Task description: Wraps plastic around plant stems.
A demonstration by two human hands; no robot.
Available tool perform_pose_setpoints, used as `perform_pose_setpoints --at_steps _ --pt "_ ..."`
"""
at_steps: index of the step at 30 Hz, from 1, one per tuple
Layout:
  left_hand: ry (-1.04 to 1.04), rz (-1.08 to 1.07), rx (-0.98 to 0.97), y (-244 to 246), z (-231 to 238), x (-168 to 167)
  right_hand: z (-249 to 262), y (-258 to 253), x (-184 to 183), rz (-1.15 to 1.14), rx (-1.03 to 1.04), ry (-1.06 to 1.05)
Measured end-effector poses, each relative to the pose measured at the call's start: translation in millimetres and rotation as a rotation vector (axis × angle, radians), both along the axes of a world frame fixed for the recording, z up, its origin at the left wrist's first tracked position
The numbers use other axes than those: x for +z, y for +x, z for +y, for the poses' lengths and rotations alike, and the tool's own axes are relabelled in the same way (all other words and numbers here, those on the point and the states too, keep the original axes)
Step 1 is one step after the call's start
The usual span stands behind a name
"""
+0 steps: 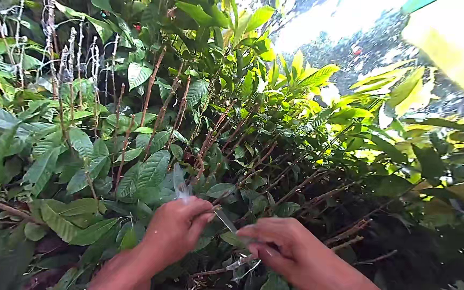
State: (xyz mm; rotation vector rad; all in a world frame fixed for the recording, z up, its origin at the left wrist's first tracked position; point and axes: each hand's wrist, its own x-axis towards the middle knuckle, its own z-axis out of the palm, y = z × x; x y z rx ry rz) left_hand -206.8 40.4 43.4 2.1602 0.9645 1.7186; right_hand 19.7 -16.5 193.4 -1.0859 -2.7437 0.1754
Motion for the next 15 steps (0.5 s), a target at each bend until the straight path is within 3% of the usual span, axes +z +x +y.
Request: perform_pose_setpoints --at_steps 3,5,9,12,15 --pt "-0.035 -0.003 -0.04 9.6 -0.6 3.5 -14.8 -9.1 12.6 0.344 0.114 -0.382" --pt "-0.048 0.032 -0.057 20.2 -4.4 5.2 -6.4 -18.3 17.2 0.447 0.035 -0.387" --pt "-0.035 0.06 -0.121 23.4 -9.1 1.3 36.1 -3.7 0.5 0.031 -0.23 0.064" --pt "-0.089 -0.043 -0.124 8.9 0.2 1.6 29.0 -8.5 -40.0 -0.06 -0.14 0.4" --pt "-0.132 -0.086 -0.115 10.9 6.2 3.4 -5.7 -42.2 -48.8 -0.319 -0.039 0.62"
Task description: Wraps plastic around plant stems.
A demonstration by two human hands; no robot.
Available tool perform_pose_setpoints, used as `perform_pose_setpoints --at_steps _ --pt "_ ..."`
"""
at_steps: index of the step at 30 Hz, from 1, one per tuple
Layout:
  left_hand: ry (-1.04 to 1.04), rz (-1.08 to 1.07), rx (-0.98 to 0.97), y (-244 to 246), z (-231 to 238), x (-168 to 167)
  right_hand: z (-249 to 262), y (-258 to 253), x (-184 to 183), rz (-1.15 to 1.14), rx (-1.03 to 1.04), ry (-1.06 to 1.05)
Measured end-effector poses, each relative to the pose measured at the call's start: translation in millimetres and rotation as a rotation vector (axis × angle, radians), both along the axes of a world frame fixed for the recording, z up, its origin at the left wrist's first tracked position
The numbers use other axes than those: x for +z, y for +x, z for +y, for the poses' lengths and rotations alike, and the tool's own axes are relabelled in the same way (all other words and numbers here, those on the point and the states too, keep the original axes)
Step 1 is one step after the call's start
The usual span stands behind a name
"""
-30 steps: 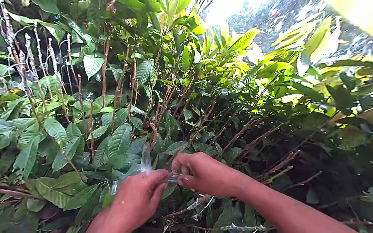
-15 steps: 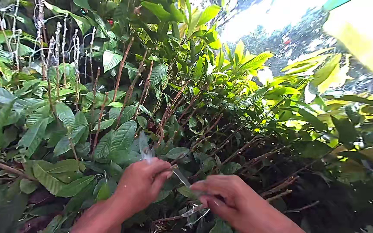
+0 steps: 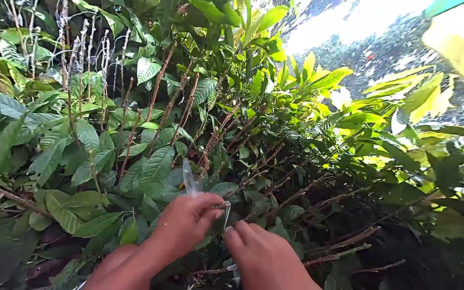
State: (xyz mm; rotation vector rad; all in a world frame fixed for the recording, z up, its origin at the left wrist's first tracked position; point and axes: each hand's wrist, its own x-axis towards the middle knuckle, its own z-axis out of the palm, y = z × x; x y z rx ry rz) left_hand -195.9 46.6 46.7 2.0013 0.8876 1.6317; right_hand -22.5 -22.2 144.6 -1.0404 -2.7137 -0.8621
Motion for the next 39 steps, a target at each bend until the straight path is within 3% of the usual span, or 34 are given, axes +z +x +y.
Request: perform_pose_setpoints --at_steps 2,4,7,9,11,13,17,19,21,22,24,26,27,28,30,34,37,39 --pt "-0.01 0.016 -0.049 10.5 -3.1 -0.5 -5.5 -19.5 15.7 -0.098 -0.01 0.045" --pt "0.002 0.022 -0.123 16.7 -7.8 -4.1 22.4 -17.5 36.9 -0.045 -0.056 0.038" --pt "-0.064 -0.024 -0.129 0.2 -4.7 0.4 39.8 -0.9 27.8 0.0 -0.22 -0.147" --pt "-0.07 -0.054 -0.09 -7.4 0.1 6.1 22.4 -10.6 14.1 -0.017 -0.046 -0.062" --pt "-0.051 -0.04 -0.109 -0.7 -5.2 6.2 27.3 -17.4 31.7 0.001 0.053 0.005" --pt "-0.075 -0.055 -0.113 -0.2 -9.4 7.2 50.8 -3.5 40.0 0.018 0.04 -0.106" --pt "-0.124 -0.164 -0.01 -15.6 -1.6 12.2 -10.3 -29.2 -21.5 0.004 0.167 -0.346" --pt "-0.017 -0.171 -0.066 -7.0 -5.0 3.7 -10.6 -39.5 -0.5 0.073 0.252 -0.331" --pt "0.009 -0.172 -0.124 -1.6 -11.0 -1.3 34.3 -27.9 36.8 0.328 0.229 -0.226" --pt "-0.011 -0.185 -0.16 -2.5 -13.0 -2.5 52.9 -17.8 45.7 0.476 0.128 -0.311" --pt "-0.038 -0.232 -0.188 -9.9 -13.9 -4.1 63.1 -4.6 38.0 0.756 -0.099 -0.772" --pt "-0.003 -0.31 -0.21 -16.4 -11.3 -8.8 53.2 -4.2 13.8 0.903 -0.136 -1.147" --pt "0.023 -0.33 -0.212 -18.0 -11.1 -10.3 46.2 -4.1 3.7 0.926 -0.09 -1.225" --pt "0.048 -0.338 -0.191 -18.4 -11.5 -10.8 39.6 -4.2 -3.3 0.919 -0.024 -1.221" --pt "0.084 -0.33 -0.103 -14.7 -12.8 -9.8 31.5 -9.4 -13.3 0.89 0.021 -0.984" --pt "-0.007 -0.241 -0.11 -10.3 -16.6 -7.4 39.3 -20.7 -26.8 1.077 -0.088 -0.523" --pt "-0.115 -0.288 -0.177 -18.3 -20.6 -4.6 40.5 -17.0 -44.4 0.732 0.129 -0.072" --pt "-0.149 -0.308 -0.213 -22.5 -23.8 -3.1 36.7 -15.0 -46.0 0.576 0.209 0.106"
